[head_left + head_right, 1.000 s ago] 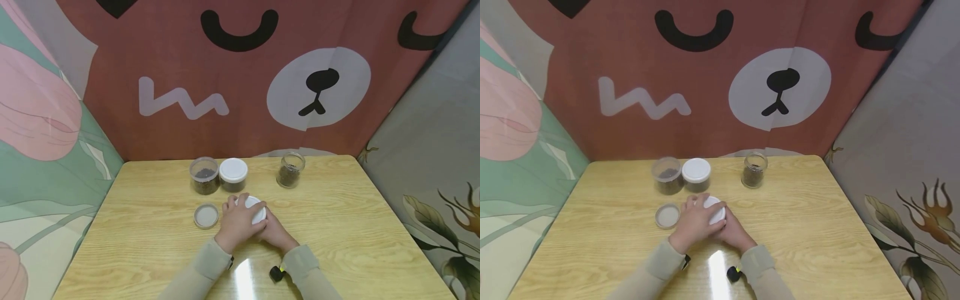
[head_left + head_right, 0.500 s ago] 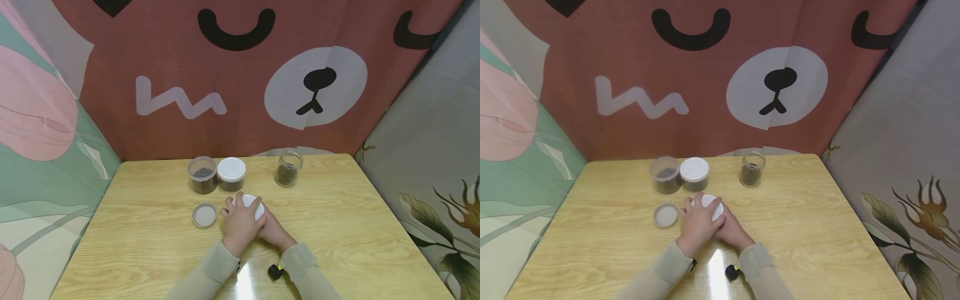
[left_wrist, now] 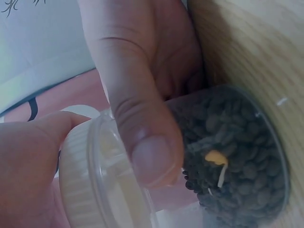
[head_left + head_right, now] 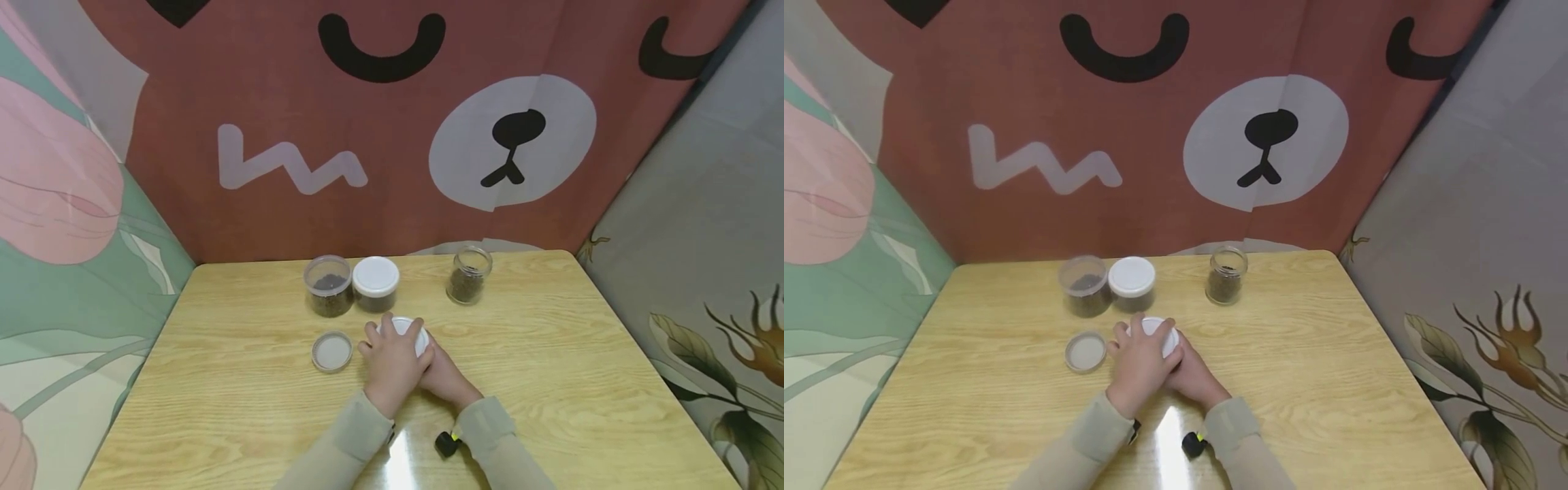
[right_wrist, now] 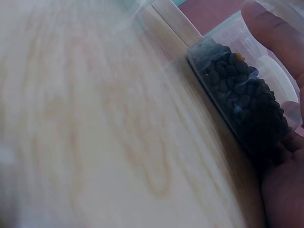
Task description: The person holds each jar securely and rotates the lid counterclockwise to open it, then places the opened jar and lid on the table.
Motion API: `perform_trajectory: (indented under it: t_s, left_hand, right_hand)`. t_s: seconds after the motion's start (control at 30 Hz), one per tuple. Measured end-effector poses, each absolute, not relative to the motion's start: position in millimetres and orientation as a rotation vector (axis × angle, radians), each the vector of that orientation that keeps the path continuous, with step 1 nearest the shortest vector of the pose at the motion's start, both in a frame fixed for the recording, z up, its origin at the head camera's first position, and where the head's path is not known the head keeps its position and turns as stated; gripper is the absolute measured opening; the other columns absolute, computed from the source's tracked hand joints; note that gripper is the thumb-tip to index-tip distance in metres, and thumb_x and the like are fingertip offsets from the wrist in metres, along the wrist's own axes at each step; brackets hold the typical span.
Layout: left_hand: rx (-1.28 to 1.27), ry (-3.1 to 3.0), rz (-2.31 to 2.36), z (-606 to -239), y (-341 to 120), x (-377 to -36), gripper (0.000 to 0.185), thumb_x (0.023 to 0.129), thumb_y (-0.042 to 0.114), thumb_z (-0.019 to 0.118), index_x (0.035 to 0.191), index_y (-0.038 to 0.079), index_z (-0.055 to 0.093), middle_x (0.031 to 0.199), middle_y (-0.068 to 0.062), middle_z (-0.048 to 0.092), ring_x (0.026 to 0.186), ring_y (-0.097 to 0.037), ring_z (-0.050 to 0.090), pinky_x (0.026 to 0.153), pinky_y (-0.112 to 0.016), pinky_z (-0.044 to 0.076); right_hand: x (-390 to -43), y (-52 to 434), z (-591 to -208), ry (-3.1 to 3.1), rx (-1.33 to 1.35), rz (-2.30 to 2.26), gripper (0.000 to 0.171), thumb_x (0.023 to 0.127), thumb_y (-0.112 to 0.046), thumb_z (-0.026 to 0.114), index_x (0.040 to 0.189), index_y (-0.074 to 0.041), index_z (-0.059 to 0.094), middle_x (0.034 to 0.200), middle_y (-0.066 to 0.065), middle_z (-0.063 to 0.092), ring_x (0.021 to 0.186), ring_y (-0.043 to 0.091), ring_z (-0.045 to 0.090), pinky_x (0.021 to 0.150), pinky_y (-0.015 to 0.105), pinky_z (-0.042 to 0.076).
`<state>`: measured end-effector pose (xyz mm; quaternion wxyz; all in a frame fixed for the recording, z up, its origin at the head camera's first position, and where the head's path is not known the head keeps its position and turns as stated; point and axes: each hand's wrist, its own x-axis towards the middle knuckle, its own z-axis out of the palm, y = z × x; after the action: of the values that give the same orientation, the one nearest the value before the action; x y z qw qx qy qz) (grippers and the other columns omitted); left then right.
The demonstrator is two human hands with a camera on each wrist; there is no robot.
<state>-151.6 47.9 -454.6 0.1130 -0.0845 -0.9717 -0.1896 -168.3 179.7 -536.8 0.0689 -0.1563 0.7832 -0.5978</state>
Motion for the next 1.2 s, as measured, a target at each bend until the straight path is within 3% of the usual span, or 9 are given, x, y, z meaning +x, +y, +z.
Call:
perform_trajectory:
  t_s: [0.3,0.53,0.73,1.2]
  left_hand:
    - [-0.181,-2.858,-0.595,-445.3,43.4,-155.7,0.048,0.091,0.056,0.063,0.133,0.032,0.067,0.132,-0.024,0.051,0.110,-0.049,0.045,0.067,-0.052,0.042]
    - [-0.173,-2.899,-0.685,-444.2,33.6,-160.3,0.050,0.091,0.058,0.063,0.135,0.034,0.064,0.135,-0.021,0.050,0.111,-0.047,0.045,0.071,-0.054,0.043]
    - [-0.201,-2.889,-0.792,-449.3,26.2,-160.4,0.050,0.092,0.058,0.063,0.136,0.036,0.063,0.139,-0.020,0.048,0.113,-0.047,0.044,0.075,-0.057,0.043]
    - [-0.344,-2.752,-1.237,-454.0,-2.5,-163.7,0.050,0.094,0.051,0.066,0.140,0.032,0.059,0.143,-0.021,0.045,0.120,-0.049,0.045,0.088,-0.062,0.045]
  right_hand:
    - [-165.5,177.6,-537.7,2.323,-0.379,-1.798,0.100,0.074,-0.003,0.085,0.158,-0.008,0.030,0.151,0.011,0.048,0.136,0.026,0.044,0.115,0.044,0.034]
    - [-166.6,177.0,-541.5,2.294,-0.336,-1.853,0.100,0.069,0.001,0.085,0.154,-0.011,0.036,0.145,0.012,0.053,0.129,0.027,0.050,0.111,0.040,0.039]
    - [-167.1,177.3,-542.3,2.293,-0.336,-1.878,0.096,0.070,-0.001,0.089,0.152,-0.014,0.040,0.140,0.012,0.055,0.126,0.029,0.052,0.110,0.045,0.039]
    - [-168.6,174.7,-540.1,2.311,-0.338,-1.842,0.109,0.067,-0.012,0.095,0.157,-0.023,0.034,0.150,0.007,0.048,0.134,0.030,0.049,0.114,0.050,0.035]
